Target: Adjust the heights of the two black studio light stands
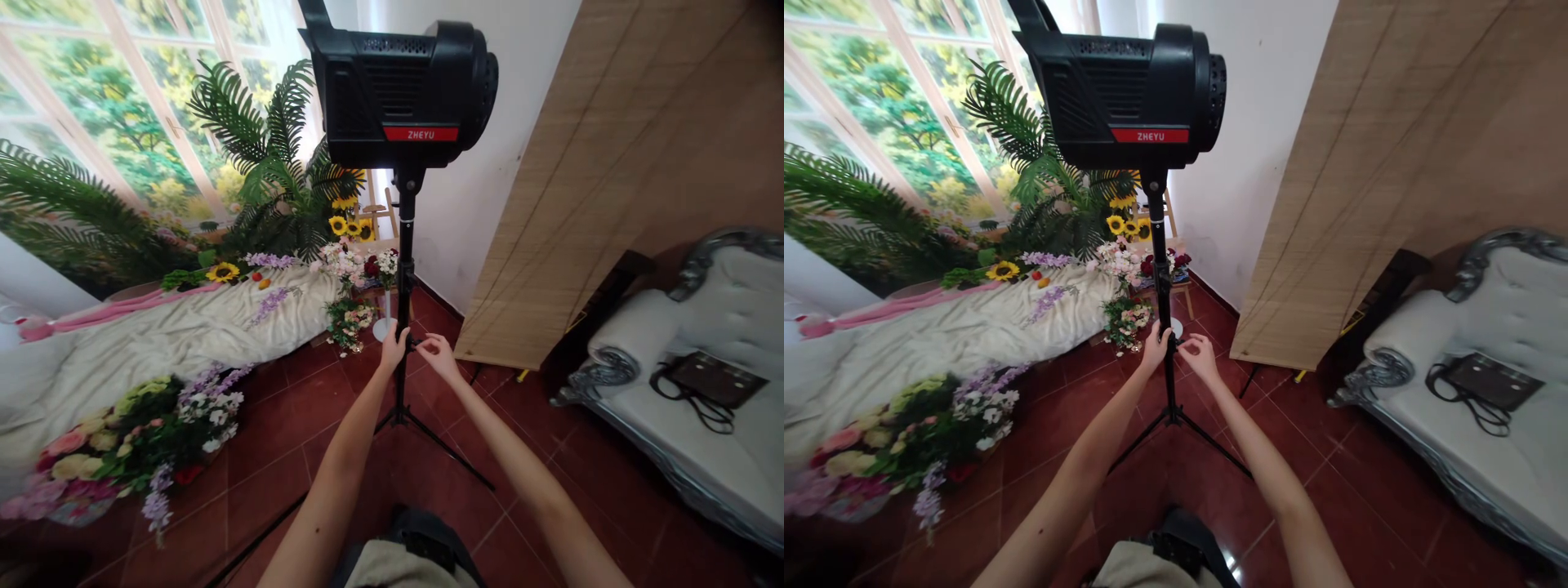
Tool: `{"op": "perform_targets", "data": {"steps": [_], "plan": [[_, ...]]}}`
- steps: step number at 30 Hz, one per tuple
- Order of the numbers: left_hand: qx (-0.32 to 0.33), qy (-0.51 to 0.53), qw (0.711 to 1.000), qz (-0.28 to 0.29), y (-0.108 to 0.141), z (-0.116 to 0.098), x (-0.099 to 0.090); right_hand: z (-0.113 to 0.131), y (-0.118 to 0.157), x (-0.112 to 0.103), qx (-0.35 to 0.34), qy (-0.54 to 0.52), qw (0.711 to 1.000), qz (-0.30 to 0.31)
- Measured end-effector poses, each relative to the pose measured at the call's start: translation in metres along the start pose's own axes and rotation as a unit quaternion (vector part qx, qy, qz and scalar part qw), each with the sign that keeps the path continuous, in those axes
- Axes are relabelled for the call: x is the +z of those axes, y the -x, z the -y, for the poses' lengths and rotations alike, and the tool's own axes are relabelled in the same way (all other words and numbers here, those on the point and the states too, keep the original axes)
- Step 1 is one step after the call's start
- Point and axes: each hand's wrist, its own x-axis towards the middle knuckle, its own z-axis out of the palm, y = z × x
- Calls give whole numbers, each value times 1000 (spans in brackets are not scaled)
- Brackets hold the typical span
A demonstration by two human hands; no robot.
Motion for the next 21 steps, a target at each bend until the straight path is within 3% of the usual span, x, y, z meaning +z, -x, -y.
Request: {"op": "perform_targets", "data": {"steps": [5, 9, 13, 21], "plan": [[3, -4, 1000, 5, 0, 0, -1, 67, -48, 22, -81, -6, 996, 27], [-4, -8, 1000, 7, 1, -2, -1, 113, -76, 46, -161, 108, 979, 63], [-19, 1, 1000, 8, 1, -3, -3, 126, -82, 54, -193, 182, 964, 29], [11, 26, 998, 55, -4, -1, -13, 139, -92, 54, -220, 187, 957, 11]]}}
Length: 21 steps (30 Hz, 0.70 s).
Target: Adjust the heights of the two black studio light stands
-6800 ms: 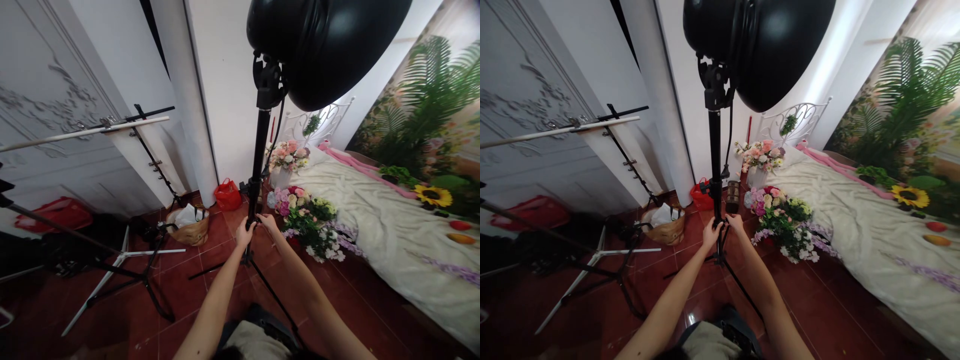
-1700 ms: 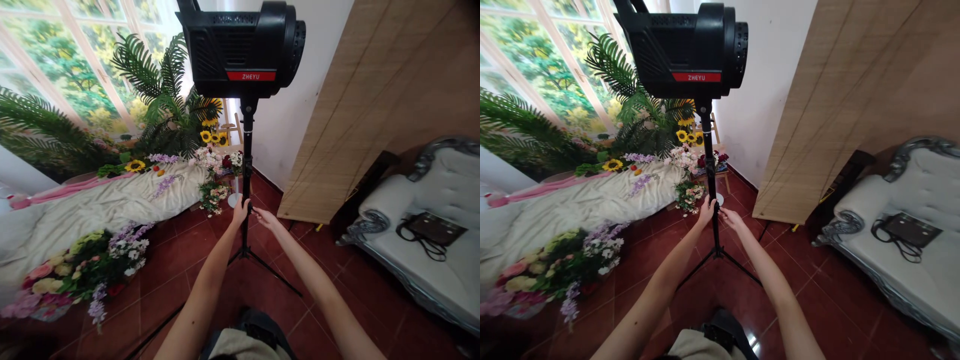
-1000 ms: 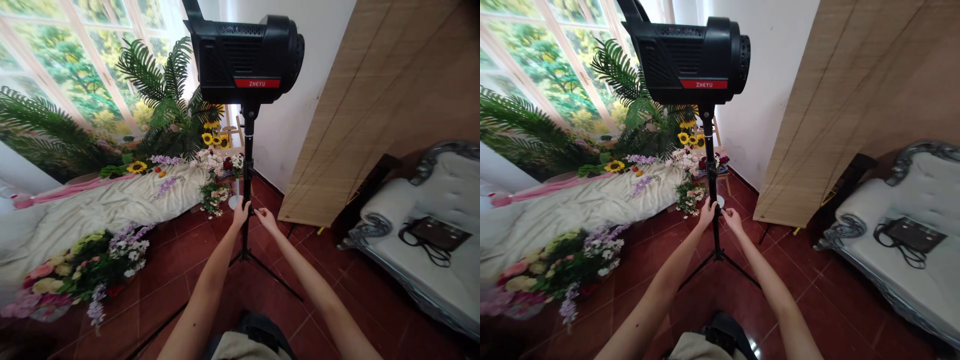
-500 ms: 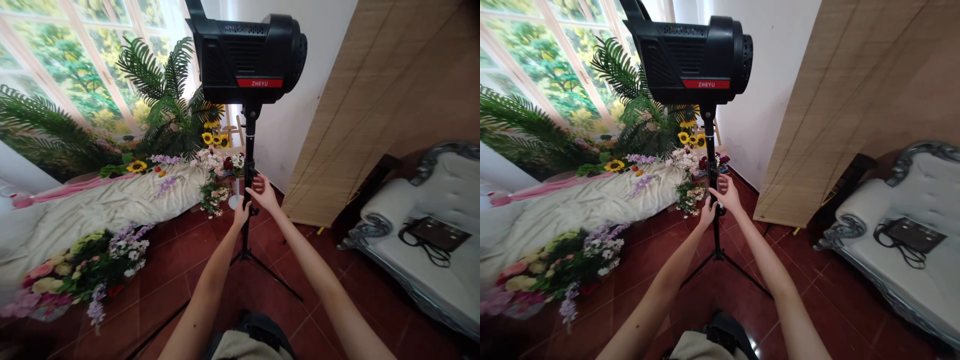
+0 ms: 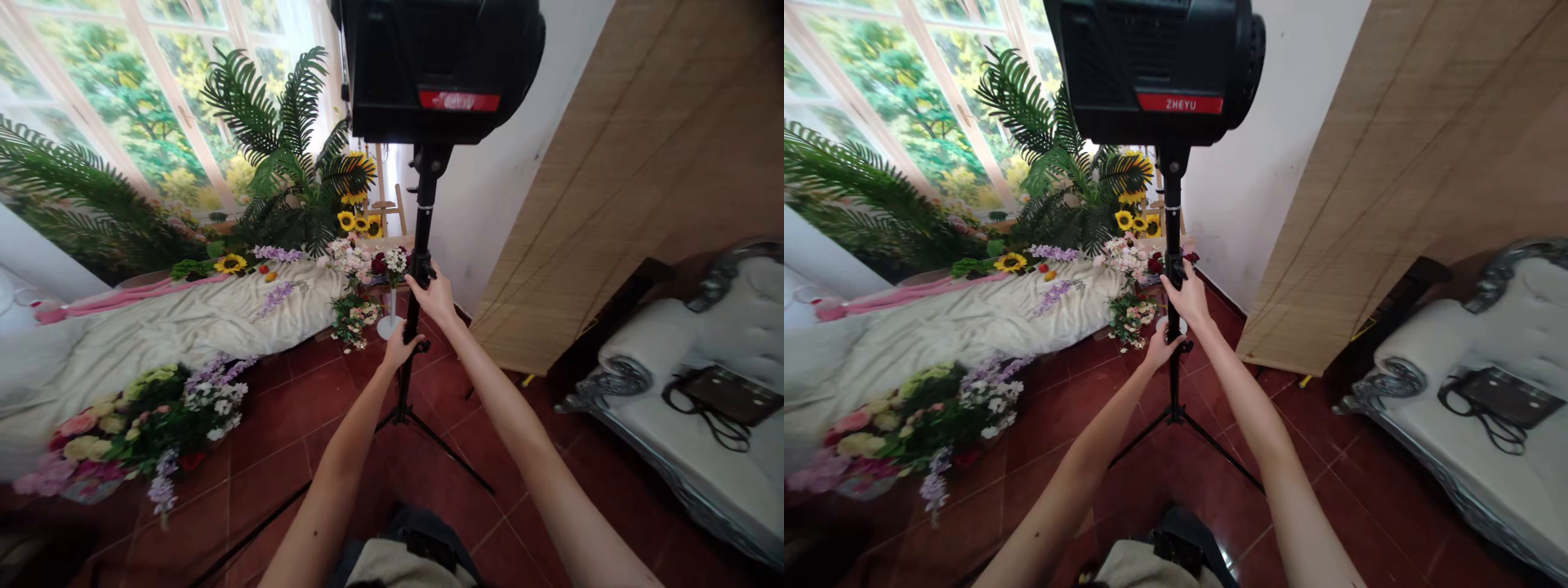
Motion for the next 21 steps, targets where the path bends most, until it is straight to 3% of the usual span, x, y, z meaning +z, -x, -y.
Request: {"op": "perform_targets", "data": {"steps": [6, 14, 21], "plan": [[-1, 15, 1000, -6, -3, 9, 1, 4, -2, 0, -13, 9, 1000, -9], [10, 22, 1000, 4, -3, 17, 1, -26, 47, 20, 39, -3, 999, -3], [18, 17, 1000, 2, -5, 26, 3, -48, 69, 33, 65, -20, 998, 3]]}}
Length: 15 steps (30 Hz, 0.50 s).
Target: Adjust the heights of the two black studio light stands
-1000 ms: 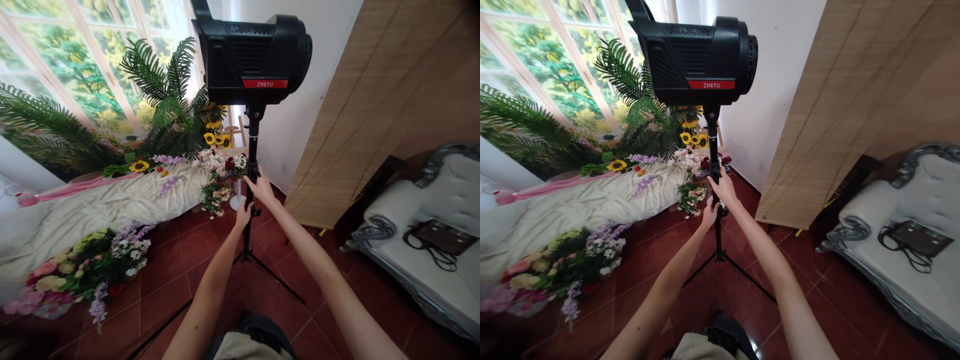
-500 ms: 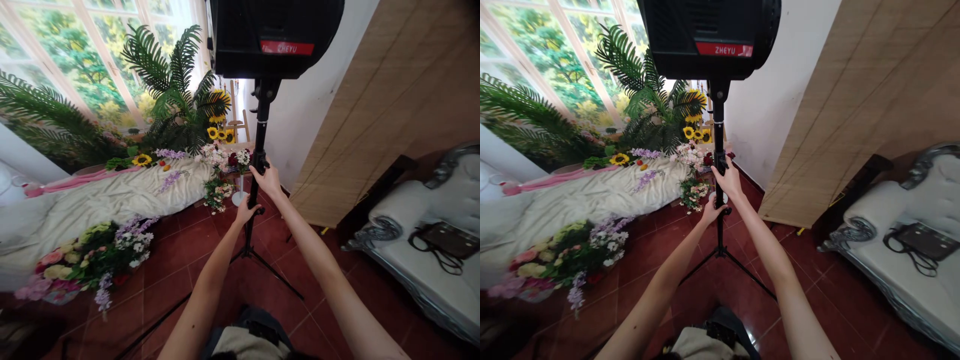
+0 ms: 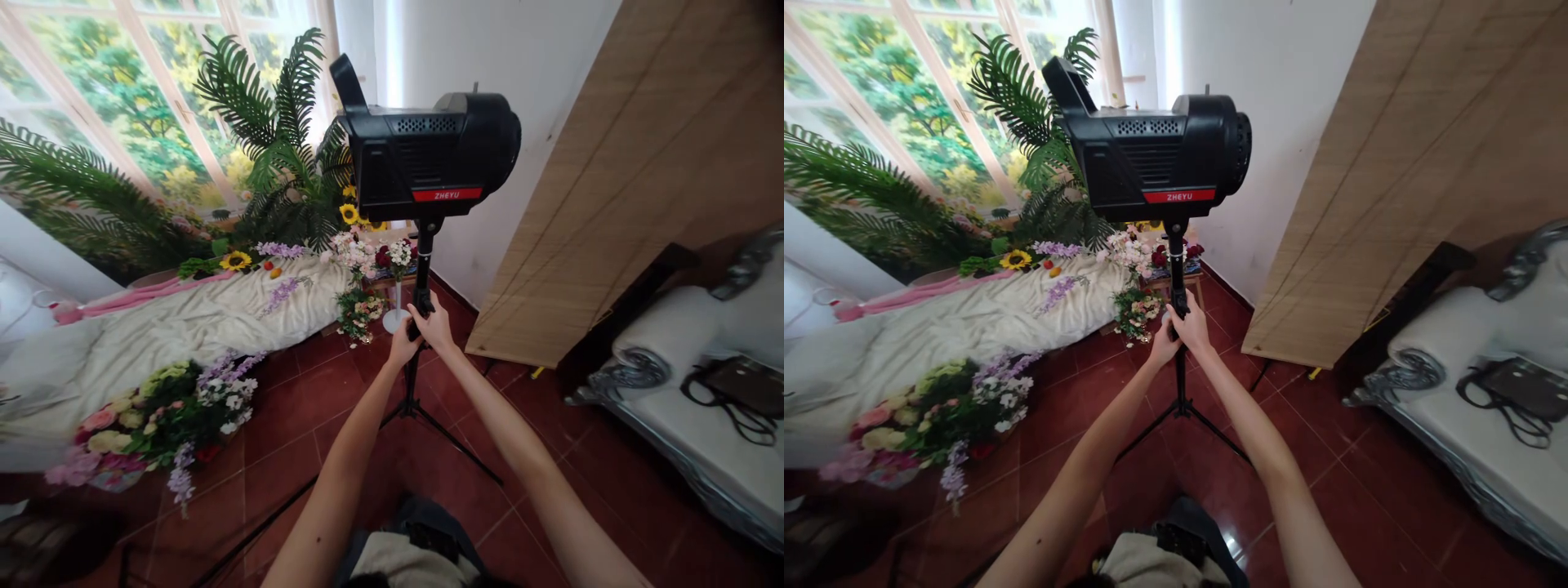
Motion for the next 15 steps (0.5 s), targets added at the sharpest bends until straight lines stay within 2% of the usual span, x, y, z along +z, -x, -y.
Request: {"op": "perform_targets", "data": {"steps": [7, 15], "plan": [[9, -20, 1000, -7, 1, 2, -1, -20, 15, 12, 17, 4, 1000, 4], [4, -22, 1000, -17, 3, 3, 1, -28, 23, 13, 11, 13, 1000, 14]]}}
